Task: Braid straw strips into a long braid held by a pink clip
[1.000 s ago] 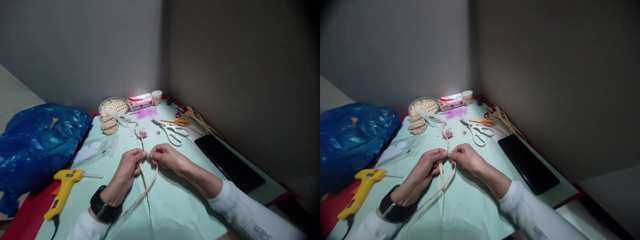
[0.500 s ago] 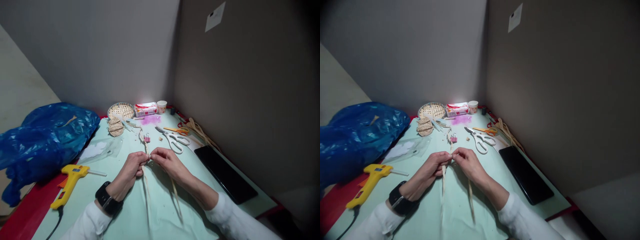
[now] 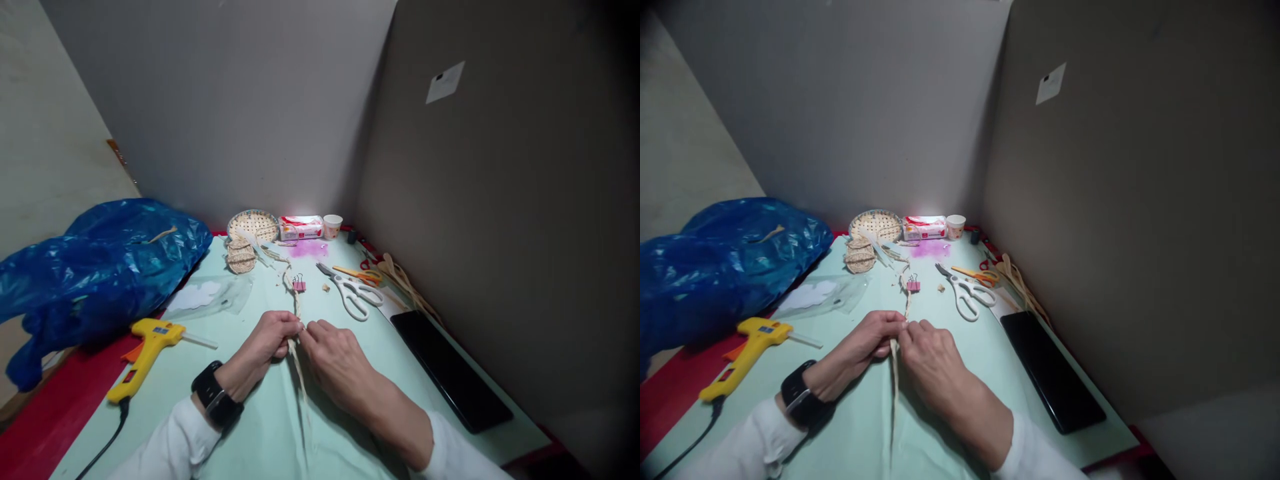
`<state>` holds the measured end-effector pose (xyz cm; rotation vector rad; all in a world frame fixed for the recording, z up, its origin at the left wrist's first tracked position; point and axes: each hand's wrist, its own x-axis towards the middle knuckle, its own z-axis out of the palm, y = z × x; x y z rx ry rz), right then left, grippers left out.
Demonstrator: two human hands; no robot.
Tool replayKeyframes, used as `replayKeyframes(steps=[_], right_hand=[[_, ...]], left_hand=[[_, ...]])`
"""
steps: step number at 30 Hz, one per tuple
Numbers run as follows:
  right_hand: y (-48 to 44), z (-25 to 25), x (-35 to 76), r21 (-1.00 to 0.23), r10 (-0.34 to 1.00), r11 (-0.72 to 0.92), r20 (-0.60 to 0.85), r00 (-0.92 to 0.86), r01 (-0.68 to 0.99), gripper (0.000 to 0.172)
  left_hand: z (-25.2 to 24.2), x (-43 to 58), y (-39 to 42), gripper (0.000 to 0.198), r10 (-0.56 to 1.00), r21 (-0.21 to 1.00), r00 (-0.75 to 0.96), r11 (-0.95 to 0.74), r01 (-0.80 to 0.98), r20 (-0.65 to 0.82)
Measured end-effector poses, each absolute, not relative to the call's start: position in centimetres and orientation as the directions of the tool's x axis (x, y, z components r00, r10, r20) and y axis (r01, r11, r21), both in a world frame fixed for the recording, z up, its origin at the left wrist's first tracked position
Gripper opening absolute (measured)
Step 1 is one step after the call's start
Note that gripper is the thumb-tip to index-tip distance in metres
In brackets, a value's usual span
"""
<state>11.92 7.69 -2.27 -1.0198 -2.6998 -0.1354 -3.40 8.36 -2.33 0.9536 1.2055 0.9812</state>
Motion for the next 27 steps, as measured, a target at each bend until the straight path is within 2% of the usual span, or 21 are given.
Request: replayKeyframes(steps=[3,6,9,11,12,15,20,24,27], right_hand=[[8.8,-1.4,12.7,-0.238,0.715,0.699,0.246,-0.654,0.675,0.019],[9.9,-0.6,13.4,-0.436,0.766,0.629,0.209,-0.608,0.643,0.036],[10.9,-0.3,14.0,-0.56,0.86,0.481,0.15,-0.488,0.675,0.053],[11.5,-0.4,14.3,-0.581,0.898,0.428,0.185,-0.399,0.692,0.055],[11.8,-0.4,14.4,-0.573,0.903,0.428,0.238,-0.359,0.699,0.051],[12.2,-0.8,13.9,-0.565,0.87,0.491,0.354,-0.342,0.663,0.025],[11.3,-1.8,11.6,-0.674,0.83,0.493,0.175,-0.53,0.549,0.022],[11.3,-2.3,11.0,-0.759,0.853,0.382,0.069,-0.518,0.527,0.021],[11.8,-2.4,11.3,-0.789,0.861,0.342,0.045,-0.507,0.511,0.019]], left_hand=[[-2.0,-3.8,8.4,0.019,0.95,0.952,0.107,0.301,-0.061,-0.293],[-1.9,-4.0,8.4,0.021,0.948,0.952,0.128,0.301,-0.048,-0.293],[-1.9,-4.1,8.3,0.022,0.947,0.953,0.135,0.299,-0.04,-0.291],[-2.0,-4.1,8.3,0.022,0.947,0.953,0.131,0.3,-0.033,-0.294],[-2.0,-4.0,8.3,0.021,0.947,0.953,0.126,0.3,-0.029,-0.294],[-2.0,-3.9,8.3,0.02,0.951,0.956,0.115,0.291,-0.018,-0.288],[-1.9,-3.8,8.3,0.017,0.953,0.961,0.124,0.277,0.005,-0.275],[-2.0,-3.8,8.3,0.015,0.952,0.96,0.124,0.276,0.053,-0.28],[-2.3,-3.8,8.3,0.016,0.955,0.954,0.096,0.269,0.129,-0.282]])
